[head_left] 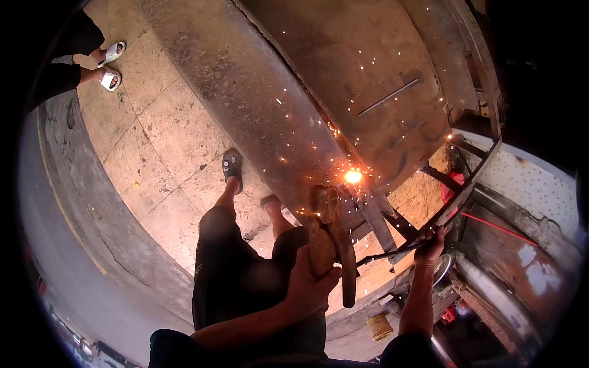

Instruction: The person welds a metal frame using a welding torch, then positions a metal sheet onto the frame with assistance from another person. Finally, the person attaches a wire basket to the front of a red scooter.

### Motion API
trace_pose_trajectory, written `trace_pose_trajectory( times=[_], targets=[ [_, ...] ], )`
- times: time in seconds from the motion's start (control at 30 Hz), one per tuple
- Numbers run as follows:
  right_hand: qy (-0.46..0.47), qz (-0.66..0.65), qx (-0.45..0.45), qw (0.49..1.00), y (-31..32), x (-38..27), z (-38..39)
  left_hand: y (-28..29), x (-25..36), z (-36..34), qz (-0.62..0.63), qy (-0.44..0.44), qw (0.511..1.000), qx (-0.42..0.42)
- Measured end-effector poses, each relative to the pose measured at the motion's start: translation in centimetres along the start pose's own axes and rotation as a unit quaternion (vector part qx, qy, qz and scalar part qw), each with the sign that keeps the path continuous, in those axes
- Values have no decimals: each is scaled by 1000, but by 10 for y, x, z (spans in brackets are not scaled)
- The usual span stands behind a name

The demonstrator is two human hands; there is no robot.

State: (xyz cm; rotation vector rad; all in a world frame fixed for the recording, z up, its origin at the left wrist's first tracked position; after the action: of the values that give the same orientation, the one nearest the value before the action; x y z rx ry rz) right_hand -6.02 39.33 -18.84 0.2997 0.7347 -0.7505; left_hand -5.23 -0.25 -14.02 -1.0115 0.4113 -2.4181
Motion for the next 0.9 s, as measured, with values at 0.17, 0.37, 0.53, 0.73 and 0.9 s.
trace_pose_trajectory(
  times=[0.17,0.37,0.53,0.73,0.9],
  targets=[
    [19,-3,13,1000,-6,-1,5,-17,-5,55,-58,-27,998,10],
    [-33,52,23,998,20,-5,17,-40,-21,113,-63,91,986,-128],
    [-21,106,50,993,71,-23,15,-23,-92,145,1,5,991,-137],
    [15,173,67,982,72,-8,9,1,-149,178,169,-79,979,-78],
    [29,146,54,987,82,6,-20,-13,-180,183,251,-87,964,-3]
  ],
)
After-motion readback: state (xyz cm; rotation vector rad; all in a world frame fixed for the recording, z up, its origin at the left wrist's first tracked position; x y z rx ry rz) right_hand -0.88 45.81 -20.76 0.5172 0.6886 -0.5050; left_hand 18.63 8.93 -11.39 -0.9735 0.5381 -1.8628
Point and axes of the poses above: each hand's wrist, its own z-axis away from the middle knuckle, its own y-axis out of the back of the hand, x = y × z, the point moved 3 cm from there along -z, towards the middle knuckle, and after that the axes turned 11 degrees about -y, right-handed, at the moved point
